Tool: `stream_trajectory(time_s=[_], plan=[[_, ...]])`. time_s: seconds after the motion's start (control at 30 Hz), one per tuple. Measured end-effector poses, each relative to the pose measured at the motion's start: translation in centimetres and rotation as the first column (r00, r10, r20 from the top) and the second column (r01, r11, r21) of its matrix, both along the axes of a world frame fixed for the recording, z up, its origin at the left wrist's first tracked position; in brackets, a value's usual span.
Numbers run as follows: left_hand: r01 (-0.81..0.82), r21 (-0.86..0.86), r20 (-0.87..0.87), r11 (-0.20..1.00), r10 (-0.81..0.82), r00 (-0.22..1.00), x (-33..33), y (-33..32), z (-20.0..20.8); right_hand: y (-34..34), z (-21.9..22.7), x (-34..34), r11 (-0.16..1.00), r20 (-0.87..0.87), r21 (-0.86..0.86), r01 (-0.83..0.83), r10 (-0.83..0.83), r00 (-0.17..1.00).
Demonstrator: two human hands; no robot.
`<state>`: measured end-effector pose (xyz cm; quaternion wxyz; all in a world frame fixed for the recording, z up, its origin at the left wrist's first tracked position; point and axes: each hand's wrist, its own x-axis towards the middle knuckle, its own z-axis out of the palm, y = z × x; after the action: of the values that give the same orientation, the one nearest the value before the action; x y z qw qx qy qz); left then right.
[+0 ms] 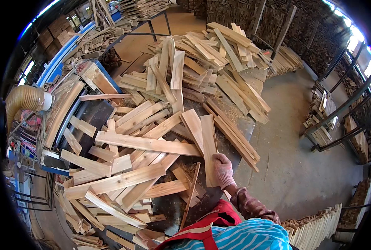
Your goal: The person sorts and stacks wooden planks in a workshop. They pick up planks from a pile, inspect them, and place them onto a metal rack or a growing stack on the floor. The person moves between different piles and racks throughout the clip.
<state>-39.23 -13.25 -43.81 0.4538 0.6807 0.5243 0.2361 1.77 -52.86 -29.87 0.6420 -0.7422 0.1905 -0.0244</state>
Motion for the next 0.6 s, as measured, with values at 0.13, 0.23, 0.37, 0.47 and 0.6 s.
stream_trajectory(time_s=[0.13, 0.23, 0.37, 0.47, 0.6], plan=[[-0.266, -0.134, -0.119, 0.955, 0.251, 0.961, 6.7, -1.7, 3.5, 1.0, 0.2, 3.3, 1.000, 0.015, -0.008, -0.024, 0.024, 1.000], [-0.211, -0.438, 0.041, 0.874, 0.254, 0.966, 5.6, 0.0, 2.3, 2.4, -0.4, 5.2, 0.990, 0.131, 0.093, -0.108, 0.095, 0.987], [-0.169, -0.615, 0.007, 0.770, 0.219, 0.976, 8.0, 0.2, 2.0, 4.3, -0.1, 7.8, 0.985, -0.061, 0.049, -0.164, 0.167, 0.984], [-0.134, -0.634, -0.003, 0.762, 0.171, 0.985, 9.6, 1.0, 1.3, 5.2, -3.3, 7.7, 0.987, 0.021, 0.139, -0.083, 0.081, 0.996], [-0.132, -0.644, -0.009, 0.754, 0.166, 0.986, 10.3, 1.4, 0.6, 4.0, -1.9, 6.5, 0.987, -0.038, 0.115, -0.115, 0.120, 0.992]])
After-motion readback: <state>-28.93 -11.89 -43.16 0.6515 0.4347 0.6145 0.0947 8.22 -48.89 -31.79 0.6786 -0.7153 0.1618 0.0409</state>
